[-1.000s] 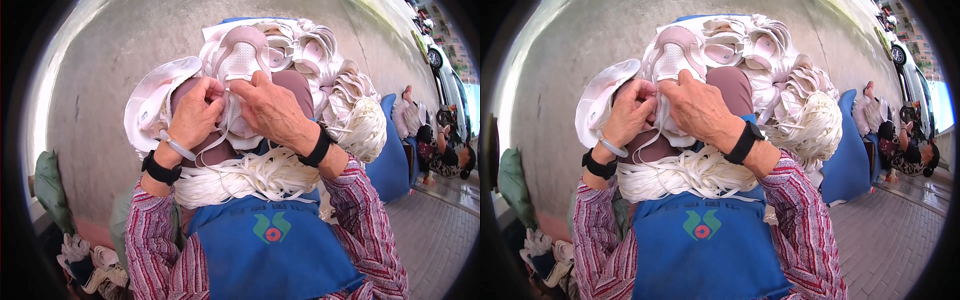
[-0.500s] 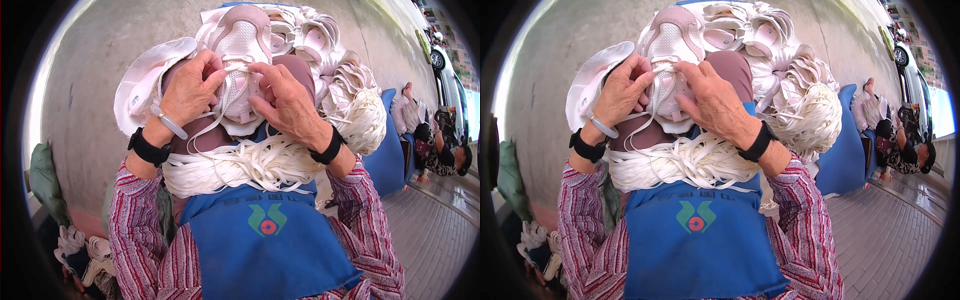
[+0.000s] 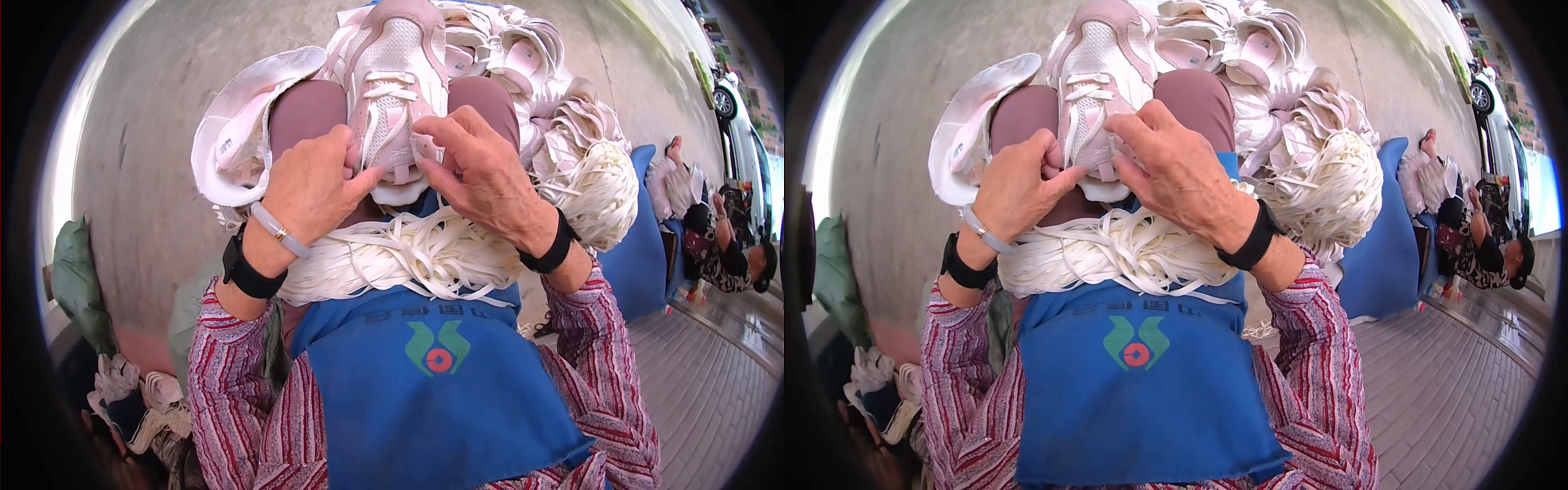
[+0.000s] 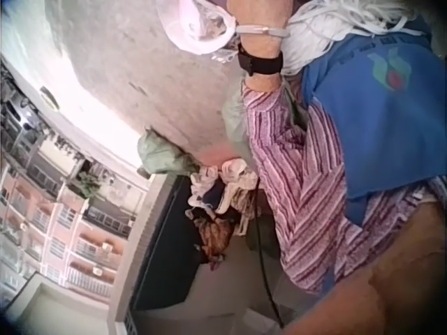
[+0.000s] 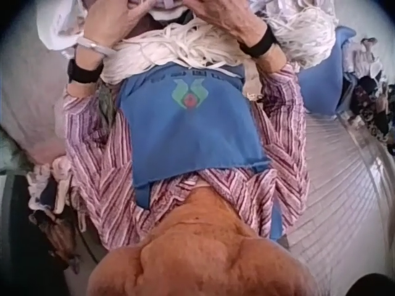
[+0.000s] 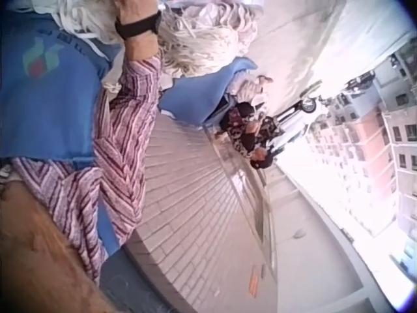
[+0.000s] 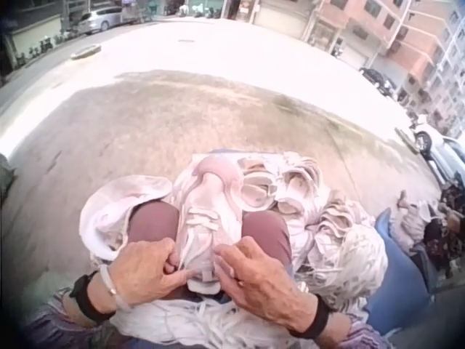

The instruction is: The recorder is threading laces into a pair of pink and white sneakers.

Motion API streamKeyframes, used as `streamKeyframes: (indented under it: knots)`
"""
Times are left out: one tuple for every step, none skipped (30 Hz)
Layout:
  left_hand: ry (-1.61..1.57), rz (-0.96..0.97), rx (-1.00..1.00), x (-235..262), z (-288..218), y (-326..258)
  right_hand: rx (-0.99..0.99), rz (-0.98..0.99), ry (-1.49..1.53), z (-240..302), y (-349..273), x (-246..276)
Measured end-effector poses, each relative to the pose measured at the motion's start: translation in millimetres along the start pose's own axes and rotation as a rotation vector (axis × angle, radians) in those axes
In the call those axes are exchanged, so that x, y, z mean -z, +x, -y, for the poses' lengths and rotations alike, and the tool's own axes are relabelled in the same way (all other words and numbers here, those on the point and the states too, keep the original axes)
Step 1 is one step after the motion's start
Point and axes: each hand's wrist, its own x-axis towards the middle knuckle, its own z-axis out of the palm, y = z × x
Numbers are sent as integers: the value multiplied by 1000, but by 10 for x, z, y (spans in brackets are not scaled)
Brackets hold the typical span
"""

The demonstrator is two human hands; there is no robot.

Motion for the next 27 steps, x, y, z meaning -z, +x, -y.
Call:
streamKeyframes:
  knots:
    - [116, -45, -55, -33, -2, 4, 18, 3, -19, 3, -6, -7]
    - [129, -68, -50, -43, -11, 13, 19, 6, -13, 7, 1, -3]
    - [135, -60, -48, -42, 1, -11, 25, -5, -47, 15, 9, -13]
    - [29, -2, -13, -31, 18, -39, 31, -16, -83, 29, -1, -32]
    - [-77, 55, 23, -19, 18, -67, 27, -19, -75, 49, -28, -66]
    - [-248, 257, 216, 28, -67, -96, 21, -20, -105, 61, -26, -88]
    - [-244, 256, 207, 2, -72, -154, 16, -21, -134, 72, -27, -113]
    - [-646, 348, 351, -64, -49, -217, -13, -8, -145, 90, -52, -145]
    - [-1062, 415, 498, -140, -31, -295, 6, -2, -148, 93, -83, -154]
    - [-1219, 432, 554, -228, -20, -340, -6, -22, -125, 60, -106, -137]
    - [-1235, 398, 553, -300, -48, -355, -18, -41, -101, 10, -111, -121]
    - [-1401, 338, 617, -354, -65, -362, -35, -87, -83, -18, -117, -140]
    - [-1566, 273, 680, -417, -80, -363, -27, -85, -81, -56, -101, -119]
    - [-1621, 275, 637, -495, -71, -324, -50, -61, -100, -91, -62, -82]
    - [-1671, 203, 639, -553, -153, -304, -86, -47, -115, -96, -38, -67]
    - [-1684, 162, 653, -628, -138, -324, -62, -56, -178, -79, -11, -86]
    - [-1696, 123, 667, -683, -125, -353, -70, -64, -170, -69, 10, -137]
    - [-1692, 124, 668, -705, -163, -364, -52, -71, -196, -92, 36, -180]
    - [-1750, 26, 691, -727, -202, -380, -35, -78, -223, -116, 42, -205]
    - [-1805, -74, 712, -745, -231, -378, -36, -64, -197, -139, 32, -209]
    - [-1803, -83, 711, -741, -238, -364, -30, -65, -193, -140, 42, -207]
    - [-1853, -105, 685, -734, -242, -350, -44, -61, -181, -136, 45, -201]
    - [-1904, -128, 657, -728, -246, -339, -57, -57, -169, -135, 53, -196]
    - [-1905, -130, 654, -730, -257, -330, -55, -57, -170, -144, 55, -184]
    - [-1938, -127, 670, -732, -272, -324, -54, -52, -142, -155, 57, -170]
    - [-1972, -124, 685, -733, -282, -321, -54, -46, -116, -162, 63, -160]
    - [-1973, -125, 683, -733, -290, -325, -53, -46, -117, -160, 62, -158]
